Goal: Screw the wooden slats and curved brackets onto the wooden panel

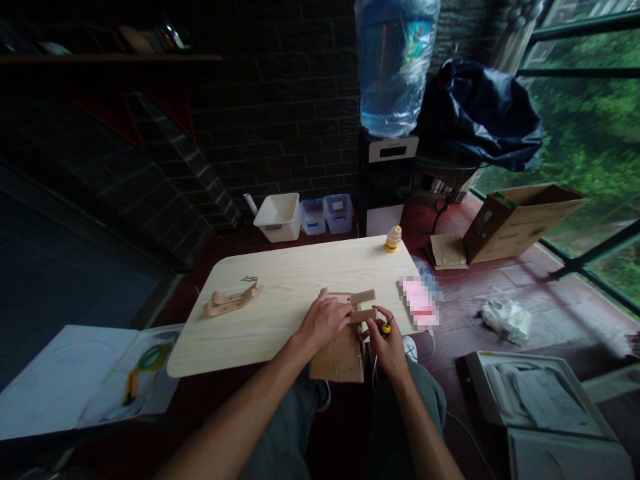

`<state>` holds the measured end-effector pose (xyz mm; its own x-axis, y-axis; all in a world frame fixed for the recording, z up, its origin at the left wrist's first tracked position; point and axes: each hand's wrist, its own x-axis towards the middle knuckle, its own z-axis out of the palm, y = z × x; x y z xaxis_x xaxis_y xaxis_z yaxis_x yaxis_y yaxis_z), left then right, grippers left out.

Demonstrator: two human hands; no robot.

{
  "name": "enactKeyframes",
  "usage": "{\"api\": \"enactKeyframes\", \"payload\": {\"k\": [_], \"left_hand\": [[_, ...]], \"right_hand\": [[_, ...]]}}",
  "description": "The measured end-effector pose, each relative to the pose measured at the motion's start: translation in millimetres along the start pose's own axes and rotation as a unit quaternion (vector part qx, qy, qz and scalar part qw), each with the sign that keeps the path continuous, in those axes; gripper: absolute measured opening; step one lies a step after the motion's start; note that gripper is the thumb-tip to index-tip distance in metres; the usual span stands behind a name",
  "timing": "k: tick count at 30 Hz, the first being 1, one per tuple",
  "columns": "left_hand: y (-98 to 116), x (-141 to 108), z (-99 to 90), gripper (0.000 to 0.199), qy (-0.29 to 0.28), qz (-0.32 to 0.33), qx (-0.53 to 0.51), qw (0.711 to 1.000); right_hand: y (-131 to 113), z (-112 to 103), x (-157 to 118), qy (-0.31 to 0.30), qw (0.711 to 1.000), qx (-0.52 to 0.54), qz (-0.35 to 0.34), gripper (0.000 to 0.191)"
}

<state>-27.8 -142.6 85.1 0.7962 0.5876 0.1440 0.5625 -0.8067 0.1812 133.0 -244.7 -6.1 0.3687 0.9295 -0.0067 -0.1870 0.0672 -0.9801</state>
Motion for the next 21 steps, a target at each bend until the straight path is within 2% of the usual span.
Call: {"api": "enactKeyframes", "payload": {"k": [6, 16, 21], "left_hand": [[-0.7, -2.2, 2.0, 0.007, 0.007, 0.001, -0.014, 1.000], [-1.3, -3.8, 3.8, 0.007, 0.010, -0.011, -0.031, 0.999], [-0.8, -3.2, 3.4, 0.007, 0.010, -0.009, -0.030, 0.999]], "right_hand": [[1.2, -0.7, 0.6, 0.001, 1.000, -0.006, -0.023, 0.059], [1.2, 1.0, 0.3, -0.001, 1.000, -0.004, -0.013, 0.063], [0.4, 2.1, -1.9, 0.054, 0.998, -0.024, -0.010, 0.066]]}}
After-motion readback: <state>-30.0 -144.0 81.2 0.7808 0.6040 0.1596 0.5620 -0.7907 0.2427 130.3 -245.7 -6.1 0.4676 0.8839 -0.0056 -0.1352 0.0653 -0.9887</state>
